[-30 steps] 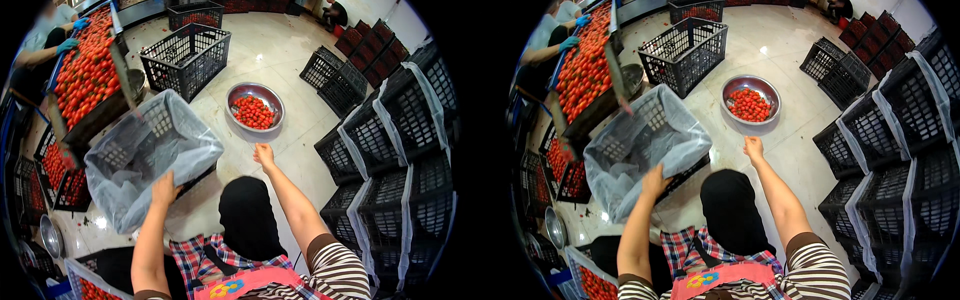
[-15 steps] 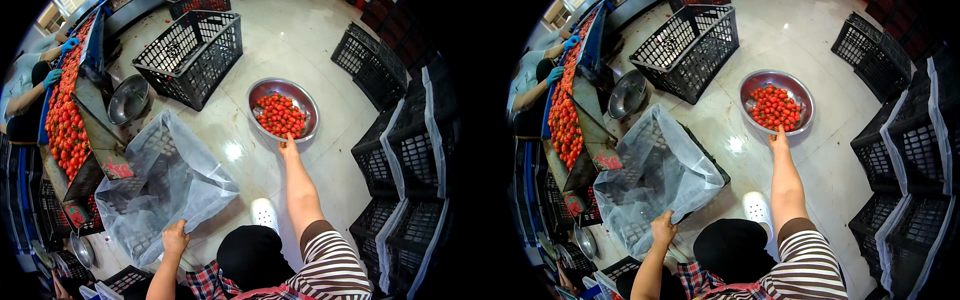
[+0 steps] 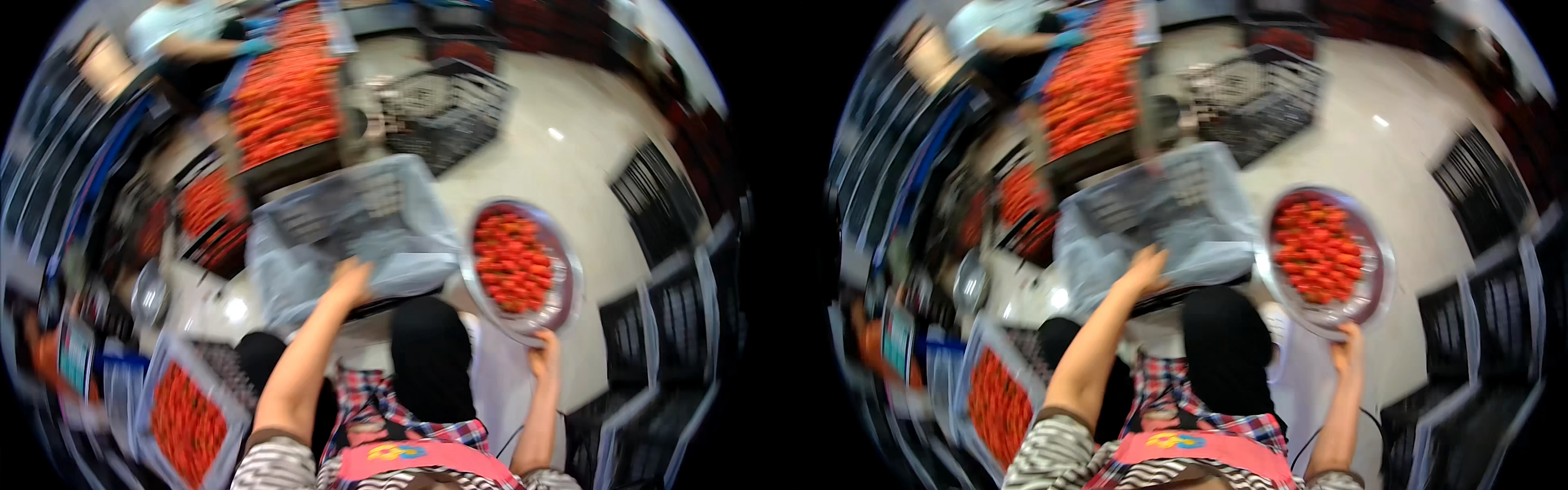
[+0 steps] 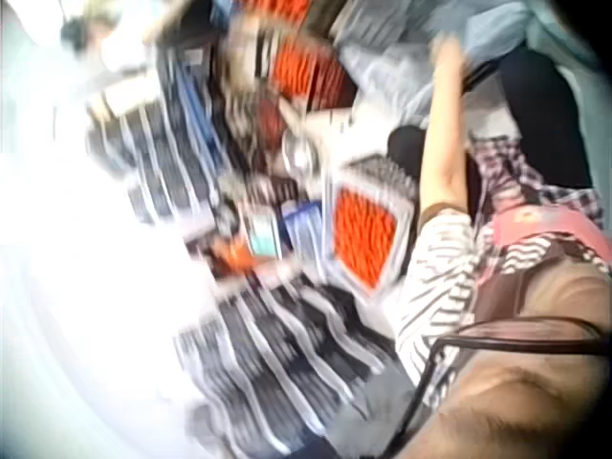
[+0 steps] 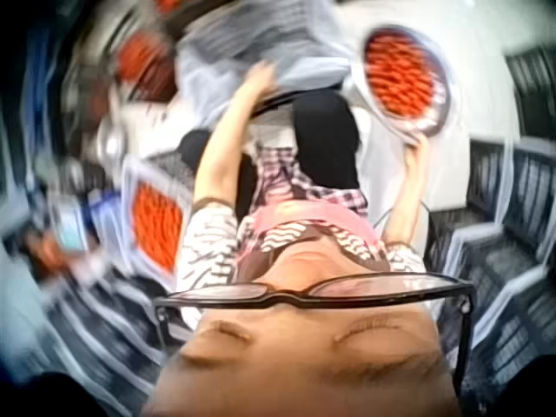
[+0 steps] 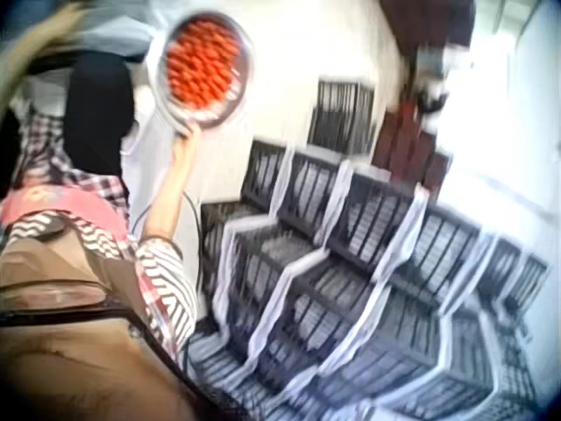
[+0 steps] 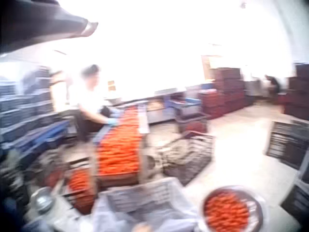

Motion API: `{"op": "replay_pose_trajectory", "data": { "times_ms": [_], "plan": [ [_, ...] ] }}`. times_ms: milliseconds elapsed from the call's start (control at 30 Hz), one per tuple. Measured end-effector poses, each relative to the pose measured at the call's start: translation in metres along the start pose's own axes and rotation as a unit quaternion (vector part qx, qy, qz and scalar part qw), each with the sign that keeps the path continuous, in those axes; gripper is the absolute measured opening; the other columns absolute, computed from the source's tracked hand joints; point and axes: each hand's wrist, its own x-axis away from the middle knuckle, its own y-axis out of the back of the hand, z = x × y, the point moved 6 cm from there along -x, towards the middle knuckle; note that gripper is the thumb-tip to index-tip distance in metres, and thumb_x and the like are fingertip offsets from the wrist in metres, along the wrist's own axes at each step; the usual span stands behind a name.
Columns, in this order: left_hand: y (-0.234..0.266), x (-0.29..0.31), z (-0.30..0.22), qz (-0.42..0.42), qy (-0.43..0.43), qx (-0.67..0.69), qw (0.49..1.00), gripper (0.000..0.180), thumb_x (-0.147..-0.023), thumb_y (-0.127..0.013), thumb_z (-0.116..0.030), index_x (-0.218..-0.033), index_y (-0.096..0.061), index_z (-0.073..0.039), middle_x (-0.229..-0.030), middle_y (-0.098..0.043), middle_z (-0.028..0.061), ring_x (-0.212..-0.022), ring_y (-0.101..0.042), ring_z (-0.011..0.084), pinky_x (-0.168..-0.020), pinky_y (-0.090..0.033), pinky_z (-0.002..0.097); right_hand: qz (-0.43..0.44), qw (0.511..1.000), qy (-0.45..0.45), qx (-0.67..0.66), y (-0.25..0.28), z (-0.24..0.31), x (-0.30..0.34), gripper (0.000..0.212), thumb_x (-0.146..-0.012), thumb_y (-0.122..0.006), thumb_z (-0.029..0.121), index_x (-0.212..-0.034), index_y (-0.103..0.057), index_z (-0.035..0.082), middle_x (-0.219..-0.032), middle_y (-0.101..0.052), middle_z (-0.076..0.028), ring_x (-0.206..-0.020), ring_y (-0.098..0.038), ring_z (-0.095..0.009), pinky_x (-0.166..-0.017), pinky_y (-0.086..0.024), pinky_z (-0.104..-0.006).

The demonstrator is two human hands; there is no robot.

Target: The person sorts cherry tomatoes by hand from a large basket into a smaller crate and onto a conveyor belt.

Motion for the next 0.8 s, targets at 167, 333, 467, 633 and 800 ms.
{"op": "replay_pose_trajectory", "data": {
  "times_ms": [167, 333, 467, 633, 800],
  "plan": [
    [0.097, 0.067, -0.043, -0.249, -0.147, 0.553, 0.781, 0.063, -0.088, -0.054, -0.043, -0.129, -0.041, 0.004, -0.125, -0.05, 0.0171, -0.114, -0.05, 0.0232, -0.094, -0.041, 0.032, 0.14, 0.979, 0.109, 0.098, -0.07, 0.079, 0.053, 0.01, -0.075, -0.059, 0.008, -0.071, -0.052, 0.014, -0.07, -0.05, 0.005, -0.067, -0.051, -0.007, -0.056, -0.041, -0.0235],
    [0.153, 0.201, -0.022, -0.257, -0.312, 0.785, 0.469, 0.06, -0.092, -0.042, -0.048, -0.131, -0.039, -0.001, -0.126, -0.049, 0.01, -0.116, -0.047, 0.0174, -0.099, -0.037, 0.032, 0.252, 0.934, 0.118, 0.226, -0.177, 0.132, 0.117, 0.041, -0.075, -0.061, 0.014, -0.112, -0.052, 0.0, -0.102, -0.057, -0.007, -0.092, -0.057, -0.018, -0.082, -0.047, -0.03],
    [0.122, 0.315, 0.008, -0.288, -0.338, 0.847, 0.292, 0.057, -0.093, -0.038, -0.04, -0.135, -0.03, -0.002, -0.129, -0.046, 0.0142, -0.114, -0.051, 0.0218, -0.1, -0.038, 0.0361, 0.349, 0.862, 0.114, 0.35, -0.257, 0.123, 0.16, 0.04, -0.075, -0.06, 0.017, -0.11, -0.054, -0.001, -0.1, -0.057, -0.008, -0.093, -0.053, -0.02, -0.087, -0.041, -0.0319],
    [0.036, 0.358, 0.057, -0.353, -0.216, 0.894, 0.17, 0.053, -0.091, -0.04, -0.034, -0.132, -0.033, -0.001, -0.126, -0.048, 0.0148, -0.116, -0.048, 0.0237, -0.101, -0.037, 0.0383, 0.404, 0.87, 0.068, 0.273, -0.365, 0.071, 0.21, 0.038, -0.073, -0.057, 0.022, -0.103, -0.057, -0.001, -0.093, -0.059, -0.007, -0.081, -0.055, -0.019, -0.078, -0.044, -0.0286],
    [-0.024, 0.401, 0.109, -0.404, -0.185, 0.896, -0.003, 0.053, -0.093, -0.035, -0.042, -0.13, -0.041, -0.004, -0.128, -0.048, 0.0126, -0.116, -0.048, 0.0243, -0.101, -0.036, 0.0401, 0.541, 0.771, 0.006, 0.335, -0.478, -0.031, 0.349, 0.035, -0.077, -0.055, 0.022, -0.106, -0.057, 0.001, -0.092, -0.061, -0.007, -0.087, -0.058, -0.017, -0.083, -0.045, -0.0305]
  ]
}}
